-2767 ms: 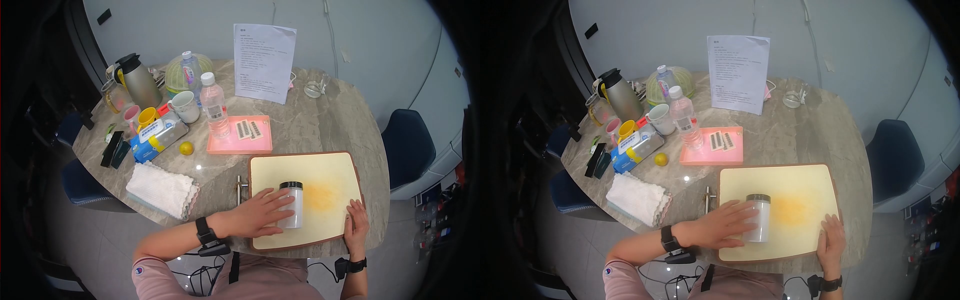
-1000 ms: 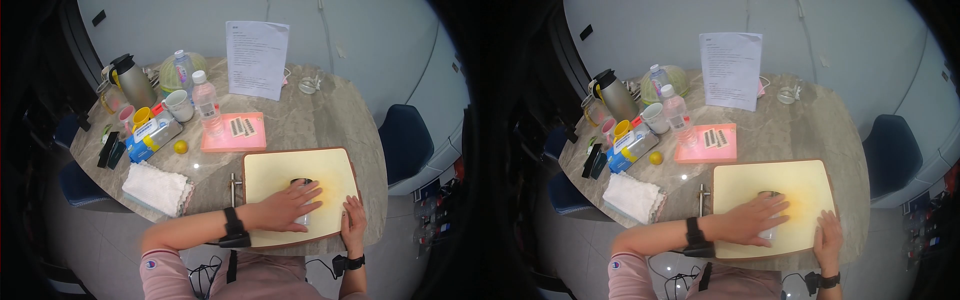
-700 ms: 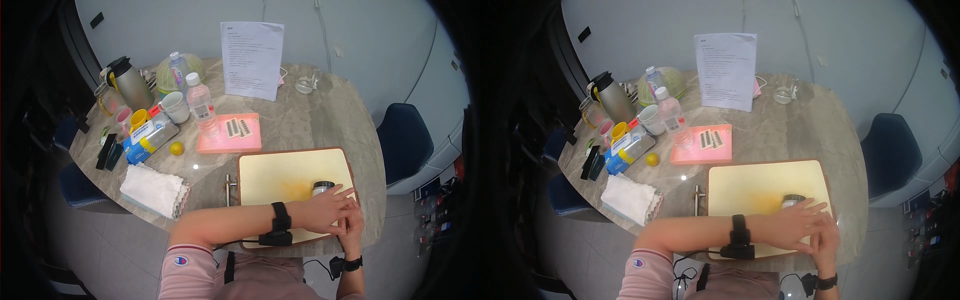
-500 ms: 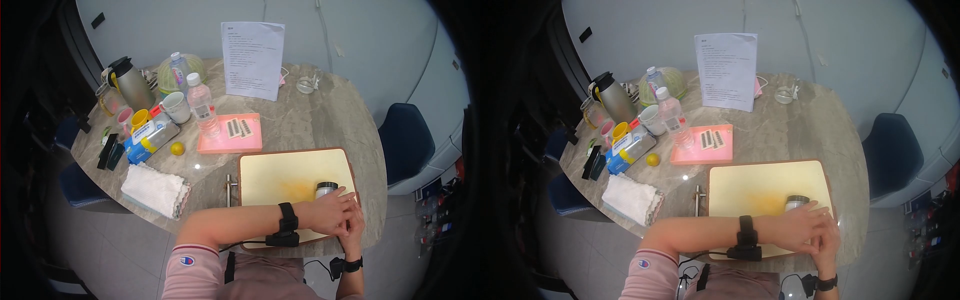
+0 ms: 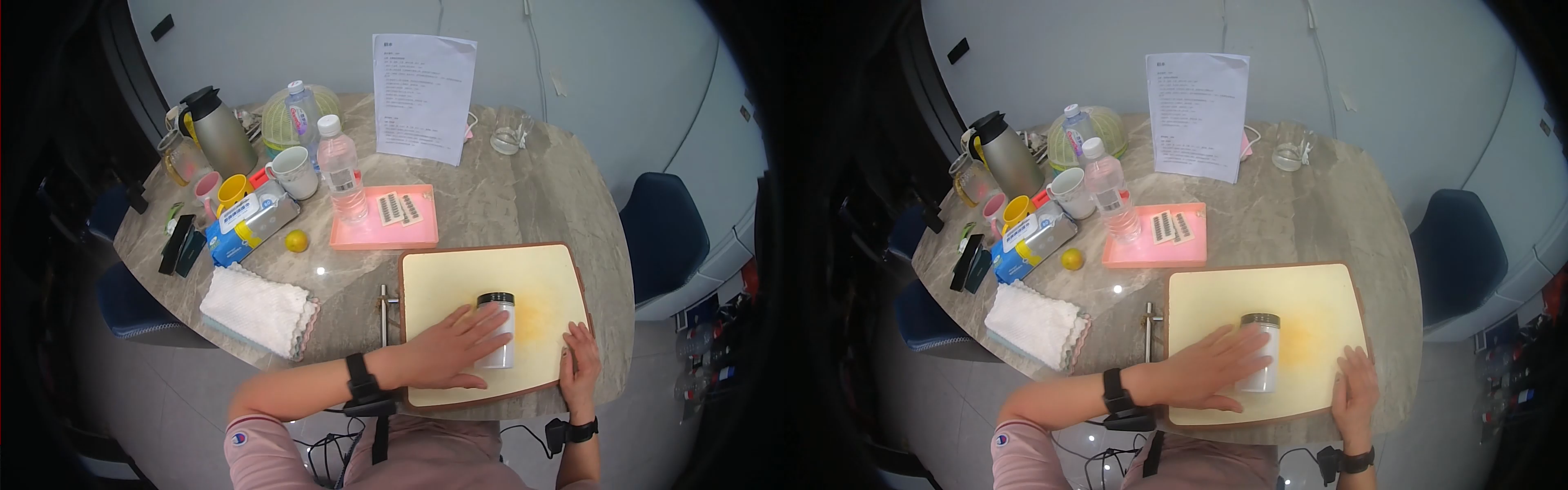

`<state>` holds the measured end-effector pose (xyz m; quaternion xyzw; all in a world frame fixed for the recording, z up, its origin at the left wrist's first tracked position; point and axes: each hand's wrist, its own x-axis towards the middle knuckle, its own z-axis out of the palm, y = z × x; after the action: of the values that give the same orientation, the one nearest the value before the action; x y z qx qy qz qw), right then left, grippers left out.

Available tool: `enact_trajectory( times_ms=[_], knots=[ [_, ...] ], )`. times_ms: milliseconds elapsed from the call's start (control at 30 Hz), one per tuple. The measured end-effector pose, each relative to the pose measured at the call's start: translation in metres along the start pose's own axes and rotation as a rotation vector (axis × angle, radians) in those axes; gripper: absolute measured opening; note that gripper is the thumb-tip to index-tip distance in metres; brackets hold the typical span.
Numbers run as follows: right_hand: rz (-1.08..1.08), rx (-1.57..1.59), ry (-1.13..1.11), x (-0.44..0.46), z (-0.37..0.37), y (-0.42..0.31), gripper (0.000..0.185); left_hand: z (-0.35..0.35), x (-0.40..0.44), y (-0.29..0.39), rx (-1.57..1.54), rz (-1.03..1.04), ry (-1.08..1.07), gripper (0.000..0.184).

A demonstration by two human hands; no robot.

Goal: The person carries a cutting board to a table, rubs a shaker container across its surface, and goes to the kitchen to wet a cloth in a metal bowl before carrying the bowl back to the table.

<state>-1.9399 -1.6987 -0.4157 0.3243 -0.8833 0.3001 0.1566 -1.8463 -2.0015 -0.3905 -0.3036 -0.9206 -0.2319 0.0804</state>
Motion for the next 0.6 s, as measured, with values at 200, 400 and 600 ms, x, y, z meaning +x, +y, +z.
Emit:
enact_trajectory(
  times_ms=[200, 400, 600],
  knots=[
    [-0.007, -0.008, 0.010, 0.001, 0.000, 0.000, 0.026, -0.015, -0.042, -0.017, 0.061, -0.082, 0.016, 0.077],
    [0.005, -0.002, 0.005, 0.001, 0.001, -0.001, 0.026, -0.016, -0.006, -0.021, 0.051, 0.052, -0.001, 0.076],
    [0.000, 0.000, -0.001, 0.001, 0.000, 0.001, 0.027, 0.013, 0.071, -0.003, -0.005, 0.178, 0.047, 0.078]
  ],
)
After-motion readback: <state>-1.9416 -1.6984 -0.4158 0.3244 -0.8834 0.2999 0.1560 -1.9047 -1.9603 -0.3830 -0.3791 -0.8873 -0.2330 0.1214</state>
